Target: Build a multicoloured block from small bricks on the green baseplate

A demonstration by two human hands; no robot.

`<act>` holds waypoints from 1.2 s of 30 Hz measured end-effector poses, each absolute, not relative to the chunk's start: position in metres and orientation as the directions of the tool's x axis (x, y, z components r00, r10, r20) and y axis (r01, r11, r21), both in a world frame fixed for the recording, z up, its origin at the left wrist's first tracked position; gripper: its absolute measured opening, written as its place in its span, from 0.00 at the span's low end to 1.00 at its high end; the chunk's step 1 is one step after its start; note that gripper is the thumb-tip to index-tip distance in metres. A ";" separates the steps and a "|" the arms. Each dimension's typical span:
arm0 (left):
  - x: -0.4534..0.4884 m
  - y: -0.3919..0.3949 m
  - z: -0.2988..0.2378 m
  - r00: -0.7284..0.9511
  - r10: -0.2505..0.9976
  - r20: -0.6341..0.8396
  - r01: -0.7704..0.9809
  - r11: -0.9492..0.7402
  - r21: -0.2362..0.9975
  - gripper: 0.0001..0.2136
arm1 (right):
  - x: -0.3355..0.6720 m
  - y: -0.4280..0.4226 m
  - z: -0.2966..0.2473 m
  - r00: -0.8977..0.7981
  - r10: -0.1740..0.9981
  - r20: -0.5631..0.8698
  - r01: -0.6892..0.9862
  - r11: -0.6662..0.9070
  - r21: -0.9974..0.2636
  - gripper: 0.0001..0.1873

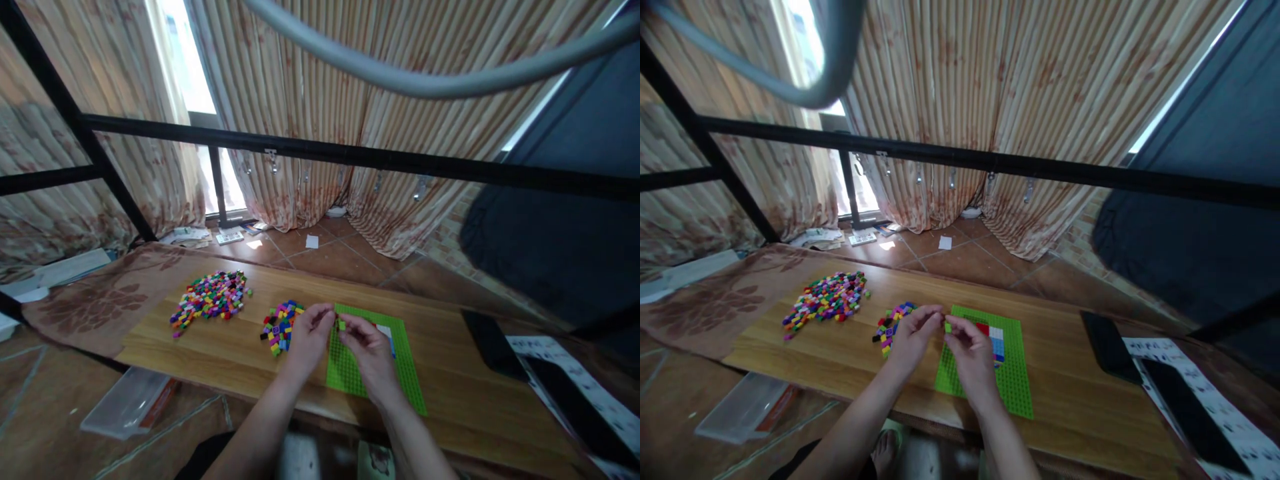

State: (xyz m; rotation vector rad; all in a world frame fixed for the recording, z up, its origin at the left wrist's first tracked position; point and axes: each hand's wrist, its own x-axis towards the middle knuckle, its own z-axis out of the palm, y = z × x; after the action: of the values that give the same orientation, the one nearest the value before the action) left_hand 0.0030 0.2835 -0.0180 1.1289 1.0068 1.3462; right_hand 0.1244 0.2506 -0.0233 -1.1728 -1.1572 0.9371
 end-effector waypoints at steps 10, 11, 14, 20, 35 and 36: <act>0.036 0.274 -0.015 0.268 0.957 0.114 -0.204 -0.060 0.977 0.09 | 0.170 0.238 -0.022 0.179 0.930 0.320 0.422 0.221 -0.879 0.22; 0.039 0.274 -0.014 0.276 0.954 0.118 -0.207 -0.061 0.977 0.09 | 0.174 0.238 -0.022 0.183 0.928 0.324 0.423 0.223 -0.878 0.23; 0.050 0.275 -0.013 0.269 0.956 0.115 -0.222 -0.055 0.974 0.09 | 0.184 0.239 -0.020 0.200 0.923 0.329 0.429 0.219 -0.876 0.22; 0.069 0.282 -0.012 0.226 0.969 0.097 -0.227 -0.045 0.973 0.07 | 0.204 0.245 -0.017 0.198 0.913 0.356 0.460 0.234 -0.856 0.11; 0.063 0.312 -0.034 0.104 0.991 0.089 0.136 -0.102 0.985 0.08 | 0.230 0.264 -0.030 0.287 0.911 0.295 0.527 0.107 -0.843 0.15; 0.064 0.311 -0.034 0.127 0.988 0.087 0.148 -0.105 0.983 0.08 | 0.229 0.265 -0.030 0.268 0.915 0.300 0.547 0.111 -0.829 0.15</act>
State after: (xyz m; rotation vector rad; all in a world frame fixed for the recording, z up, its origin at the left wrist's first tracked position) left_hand 0.0643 0.3109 -0.0343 1.4489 1.1830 1.1116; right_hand 0.2291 0.2648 -0.0302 -1.5592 -1.4005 0.4719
